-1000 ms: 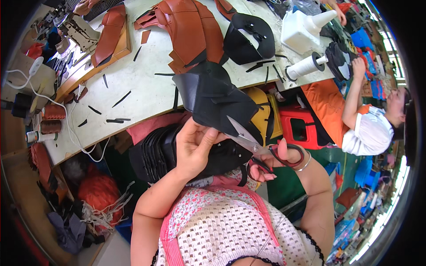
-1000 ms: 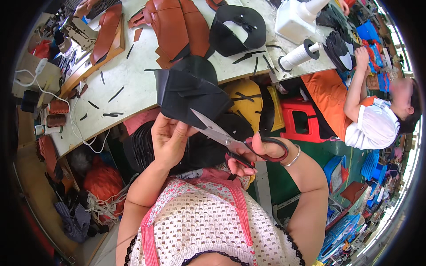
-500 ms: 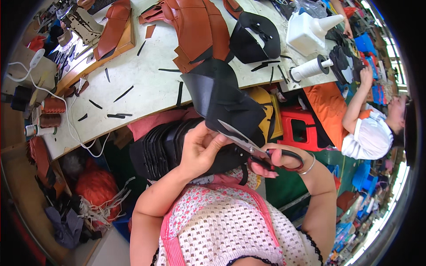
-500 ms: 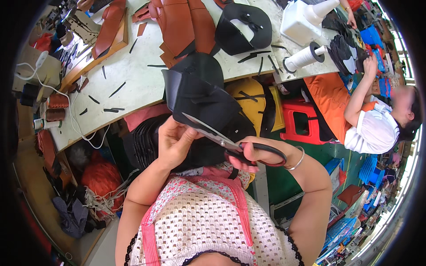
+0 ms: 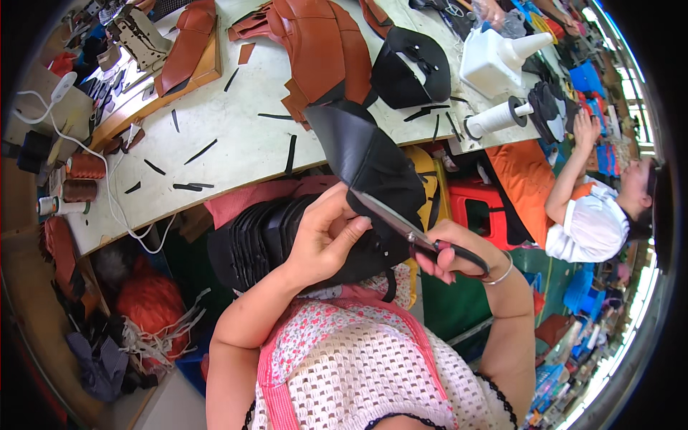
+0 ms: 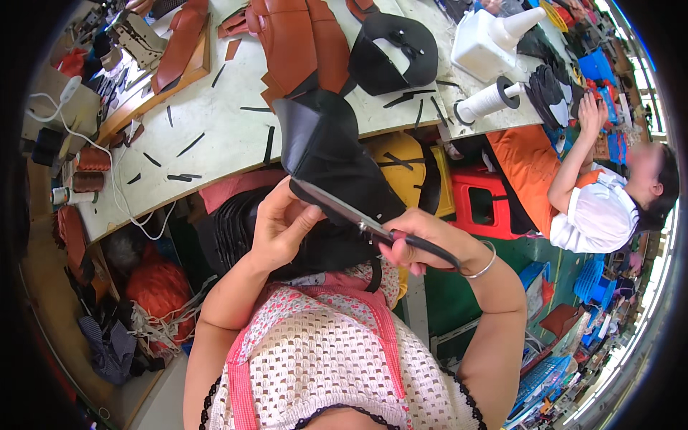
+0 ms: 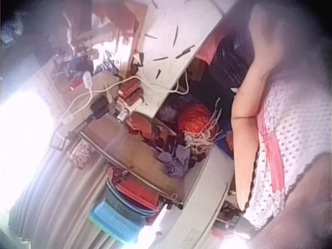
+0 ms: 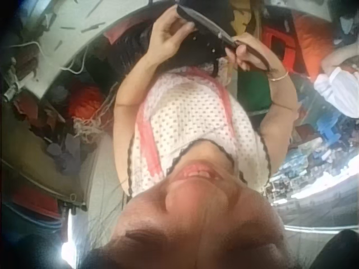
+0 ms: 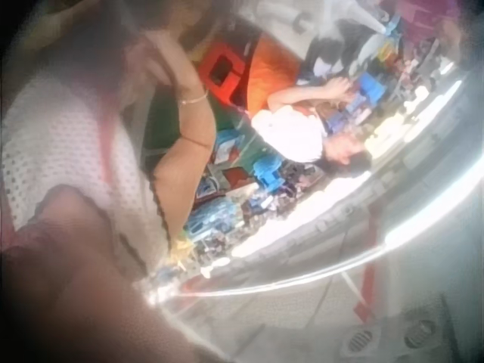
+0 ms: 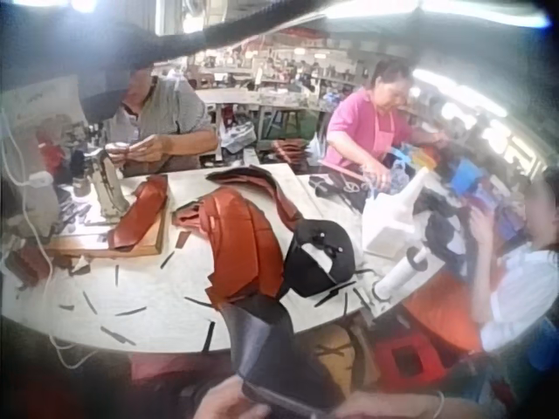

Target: The person trims the edges of black shoe components using scissors.

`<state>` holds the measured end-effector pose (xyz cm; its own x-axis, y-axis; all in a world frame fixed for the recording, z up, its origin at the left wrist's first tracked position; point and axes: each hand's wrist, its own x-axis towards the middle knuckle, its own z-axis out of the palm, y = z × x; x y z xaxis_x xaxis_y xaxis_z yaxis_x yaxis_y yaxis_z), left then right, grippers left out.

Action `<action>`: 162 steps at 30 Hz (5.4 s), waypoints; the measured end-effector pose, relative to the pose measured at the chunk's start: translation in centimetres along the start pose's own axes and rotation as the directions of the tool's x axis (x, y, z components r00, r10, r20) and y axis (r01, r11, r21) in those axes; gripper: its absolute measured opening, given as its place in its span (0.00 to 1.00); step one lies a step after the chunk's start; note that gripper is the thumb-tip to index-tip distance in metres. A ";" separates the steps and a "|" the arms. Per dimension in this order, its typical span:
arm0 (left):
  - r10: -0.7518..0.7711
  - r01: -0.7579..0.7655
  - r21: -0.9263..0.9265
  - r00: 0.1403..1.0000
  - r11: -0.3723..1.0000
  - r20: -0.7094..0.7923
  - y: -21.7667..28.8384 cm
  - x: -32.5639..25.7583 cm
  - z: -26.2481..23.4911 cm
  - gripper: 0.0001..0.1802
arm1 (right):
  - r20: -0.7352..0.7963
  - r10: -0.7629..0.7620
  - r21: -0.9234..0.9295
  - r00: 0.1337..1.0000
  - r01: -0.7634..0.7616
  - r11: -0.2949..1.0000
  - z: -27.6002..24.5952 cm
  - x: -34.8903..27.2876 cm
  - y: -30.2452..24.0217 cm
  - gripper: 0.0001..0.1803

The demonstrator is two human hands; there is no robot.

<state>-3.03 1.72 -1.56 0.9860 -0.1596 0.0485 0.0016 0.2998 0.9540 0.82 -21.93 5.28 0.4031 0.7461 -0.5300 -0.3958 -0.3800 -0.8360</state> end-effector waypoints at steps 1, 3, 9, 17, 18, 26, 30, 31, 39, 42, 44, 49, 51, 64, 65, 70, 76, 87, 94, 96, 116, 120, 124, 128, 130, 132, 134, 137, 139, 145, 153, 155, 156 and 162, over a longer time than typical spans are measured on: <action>0.006 -0.006 0.000 1.000 1.000 0.001 0.2 0.1 0.1 0.07 | -0.002 -0.002 -0.005 1.000 0.002 1.000 0.1 0.1 0.2 0.33; 0.062 -0.068 -0.144 0.997 0.987 -0.047 0.4 0.3 0.6 0.07 | 0.199 -0.014 0.328 0.980 -0.053 0.943 0.1 0.5 1.2 0.38; 0.107 -0.106 -0.021 0.989 0.994 0.097 -0.6 -0.4 -0.8 0.13 | 0.355 -0.052 0.488 0.934 -0.138 0.862 1.2 0.5 2.5 0.42; 0.079 -0.088 0.075 0.990 0.993 0.118 0.1 -0.2 -0.3 0.09 | 0.377 -0.094 0.582 0.922 -0.156 0.798 1.5 1.2 3.0 0.41; 0.058 -0.068 0.094 0.993 0.993 0.105 0.1 -0.3 -0.3 0.09 | 0.379 -0.093 0.581 0.921 -0.158 0.799 1.4 1.1 2.6 0.41; 0.298 -0.326 0.161 0.938 0.932 0.175 1.2 0.8 1.8 0.09 | -0.611 -0.543 -0.457 0.576 0.304 0.836 0.5 0.8 -2.8 0.18; 0.281 -0.287 0.101 0.957 0.952 0.076 3.3 1.4 3.4 0.13 | -0.715 -0.669 -0.490 0.204 0.536 0.687 1.7 0.5 -7.8 0.20; 0.350 -0.345 0.154 0.937 0.926 -0.008 3.6 1.5 3.5 0.15 | -0.690 -0.704 -0.575 0.168 0.463 0.674 1.0 -0.2 -8.8 0.18; 0.177 -0.082 0.773 0.983 0.629 -0.039 1.1 -3.3 -3.1 0.21 | -0.424 -0.884 -0.884 0.198 -0.303 0.356 -14.0 9.3 -7.1 0.11; 0.120 -0.075 0.883 0.993 0.463 0.022 0.4 -5.6 -4.3 0.24 | -0.472 -0.818 -0.881 0.328 -0.204 0.426 -14.5 12.8 -3.9 0.10; 0.002 -0.045 0.926 0.999 0.374 0.048 0.0 -6.6 -4.5 0.27 | -0.509 -0.827 -0.856 0.240 -0.241 0.457 -13.8 12.8 -3.5 0.13; 0.006 -0.021 0.955 1.000 0.297 0.020 -1.2 -7.6 -4.8 0.27 | -0.443 -0.894 -0.895 0.063 -0.092 0.437 -4.4 11.2 -2.7 0.08; 0.008 0.001 0.946 1.000 0.326 -0.003 -1.4 -7.4 -4.5 0.25 | -0.750 -0.394 -0.158 0.531 0.435 0.886 -0.7 10.7 4.6 0.08; 0.103 -0.190 0.939 0.981 0.286 0.167 0.4 -6.4 -3.0 0.25 | -0.900 -0.150 0.004 0.410 0.352 0.936 7.5 4.6 9.9 0.15; 0.118 -0.141 0.852 0.989 0.504 0.094 0.7 -5.8 -1.9 0.27 | -0.892 -0.199 -0.031 0.405 0.386 0.922 7.4 3.1 8.6 0.15; -0.355 0.359 -0.057 0.932 0.932 0.070 -1.8 -3.0 1.8 0.27 | -0.722 -0.435 -0.263 0.538 0.368 0.892 7.5 1.3 6.7 0.14; -0.198 0.195 0.086 0.980 0.977 0.030 -0.9 -2.8 0.9 0.25 | -0.398 -0.500 -0.862 0.769 -0.126 0.492 0.4 -3.6 3.8 0.35; -0.277 0.278 0.004 0.958 0.961 0.069 0.1 -2.1 1.3 0.26 | -0.200 -0.628 -0.974 0.752 -0.087 0.207 -0.6 -2.7 1.6 0.33; -0.299 0.298 0.025 0.951 0.954 0.081 0.8 -1.8 1.3 0.24 | -0.267 -0.542 -0.963 0.797 -0.196 0.186 -0.8 -2.8 2.7 0.29; -0.317 0.316 0.017 0.946 0.948 0.063 0.9 -1.7 1.4 0.23 | -0.252 -0.596 -0.966 0.763 -0.168 0.194 -0.3 -1.9 2.0 0.29; -0.222 0.252 -0.074 0.933 0.965 0.283 0.9 -0.1 0.9 0.23 | -0.792 -0.108 0.044 0.601 0.233 0.971 1.5 1.7 0.8 0.10; -0.160 0.179 -0.188 0.981 0.966 0.111 0.0 -0.2 0.4 0.21 | -0.130 -0.097 0.189 0.987 0.120 0.975 1.5 -2.4 4.6 0.27; -0.171 0.203 -0.186 0.969 0.961 0.177 -0.3 -0.7 0.8 0.20 | 0.220 0.067 0.271 0.973 -0.127 0.954 2.5 -4.1 6.9 0.57; -0.124 0.165 -0.191 0.970 0.968 0.212 0.1 -0.6 1.2 0.20 | 0.330 -0.062 0.453 0.942 -0.100 0.886 1.7 -4.2 8.3 0.60; -0.149 0.190 -0.185 0.965 0.964 0.216 0.4 -0.8 1.4 0.20 | 0.379 -0.078 0.521 0.922 -0.144 0.841 1.8 -4.0 8.3 0.61; -0.172 0.213 -0.181 0.961 0.960 0.219 0.4 -1.0 1.7 0.20 | 0.343 -0.118 0.545 0.932 -0.095 0.833 2.3 -3.7 7.8 0.56; -0.169 0.199 -0.087 0.948 0.976 0.272 0.3 -1.2 1.9 0.19 | 0.305 -0.155 0.566 0.940 -0.047 0.823 2.2 -3.8 8.4 0.51; -0.160 0.193 -0.082 0.940 0.978 0.300 -0.1 -1.1 1.9 0.17 | 0.435 -0.128 0.609 0.891 -0.186 0.771 1.3 -4.8 10.2 0.44; -0.153 0.180 -0.058 0.936 0.982 0.317 -0.5 -1.3 2.0 0.17 | 0.390 -0.114 0.612 0.914 -0.164 0.773 1.6 -4.7 8.5 0.44; -0.122 0.136 -0.013 0.921 0.991 0.371 -0.3 -0.8 2.8 0.11 | 0.213 -0.024 0.567 0.977 -0.103 0.818 2.5 -4.3 6.4 0.42; 0.180 -0.233 0.167 0.942 0.958 0.282 2.9 -0.4 3.7 0.11 | -0.644 -0.190 0.058 0.741 0.295 0.954 2.1 -4.7 -0.8 0.22; 0.399 -0.525 0.347 0.838 0.777 0.373 3.8 -0.1 4.0 0.14 | -0.671 -0.275 -0.088 0.689 0.294 0.952 2.3 -3.9 -4.3 0.14; 0.408 -0.534 0.355 0.833 0.767 0.373 4.2 -0.1 3.7 0.14 | -0.659 -0.309 -0.061 0.686 0.361 0.931 2.5 -3.2 -5.6 0.13; 0.234 -0.231 0.045 0.968 0.972 -0.092 2.4 -1.4 -0.8 0.09 | -0.508 -0.598 -0.542 0.620 0.310 0.781 0.7 3.7 -6.3 0.13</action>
<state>-4.23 3.37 0.41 0.9700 0.0021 0.2430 -0.2334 0.2861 0.9293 4.21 -16.43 8.69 0.9059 0.4116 0.0995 0.2627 -0.3620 -0.8944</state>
